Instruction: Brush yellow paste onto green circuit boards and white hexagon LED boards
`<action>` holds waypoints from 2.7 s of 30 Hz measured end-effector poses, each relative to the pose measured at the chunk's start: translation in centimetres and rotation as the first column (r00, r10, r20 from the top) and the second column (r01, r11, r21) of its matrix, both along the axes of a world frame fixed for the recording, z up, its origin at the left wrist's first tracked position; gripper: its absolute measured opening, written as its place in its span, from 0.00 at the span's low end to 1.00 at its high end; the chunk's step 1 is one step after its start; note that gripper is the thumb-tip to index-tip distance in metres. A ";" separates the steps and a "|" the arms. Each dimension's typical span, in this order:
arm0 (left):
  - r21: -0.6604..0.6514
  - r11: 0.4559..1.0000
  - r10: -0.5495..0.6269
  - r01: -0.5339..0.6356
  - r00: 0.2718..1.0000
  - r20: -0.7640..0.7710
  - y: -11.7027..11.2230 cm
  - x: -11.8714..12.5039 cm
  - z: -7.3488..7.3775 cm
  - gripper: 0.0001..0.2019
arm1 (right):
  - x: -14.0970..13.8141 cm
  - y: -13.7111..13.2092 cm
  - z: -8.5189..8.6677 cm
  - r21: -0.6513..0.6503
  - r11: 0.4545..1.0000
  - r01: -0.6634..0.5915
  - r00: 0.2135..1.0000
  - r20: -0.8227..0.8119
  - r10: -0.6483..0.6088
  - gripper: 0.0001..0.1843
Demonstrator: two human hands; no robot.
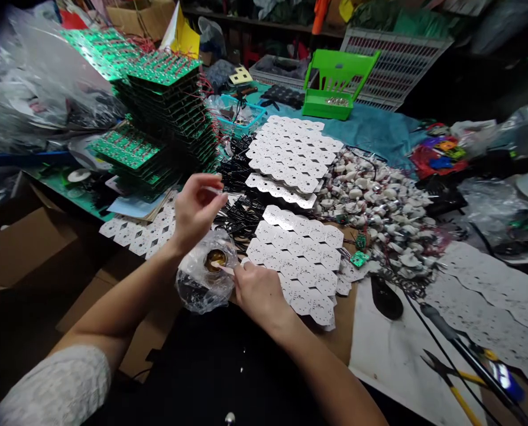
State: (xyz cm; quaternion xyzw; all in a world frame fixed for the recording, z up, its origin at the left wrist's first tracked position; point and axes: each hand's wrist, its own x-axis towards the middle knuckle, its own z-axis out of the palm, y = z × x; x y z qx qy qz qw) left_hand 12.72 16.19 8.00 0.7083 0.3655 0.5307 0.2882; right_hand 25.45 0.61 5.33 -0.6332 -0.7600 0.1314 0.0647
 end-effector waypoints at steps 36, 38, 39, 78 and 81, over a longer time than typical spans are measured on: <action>-0.743 0.668 -0.079 -0.034 0.990 -0.117 -14.4 -1.0 -10.7 0.25 | 9.2 -9.8 -1.5 0.236 0.962 0.138 0.987 -0.108 -0.116 0.14; -0.753 0.657 -0.068 -0.034 0.992 -0.105 -14.4 -0.9 -10.8 0.26 | 9.3 -9.4 -1.9 0.284 0.945 0.163 0.987 -0.061 -0.152 0.15; -0.757 0.652 -0.063 -0.036 0.993 -0.102 -14.4 -0.9 -10.8 0.26 | 9.4 -9.2 -2.0 0.313 0.933 0.180 0.984 -0.051 -0.172 0.14; -0.791 0.611 -0.065 0.030 0.998 -0.013 -14.0 -0.8 -10.3 0.27 | 14.8 -19.1 0.3 0.283 0.890 0.357 0.934 -0.135 -0.331 0.10; -0.789 0.613 -0.070 0.035 0.998 -0.010 -14.0 -0.8 -10.3 0.28 | 14.8 -19.5 -0.2 0.303 0.882 0.360 0.931 -0.051 -0.362 0.12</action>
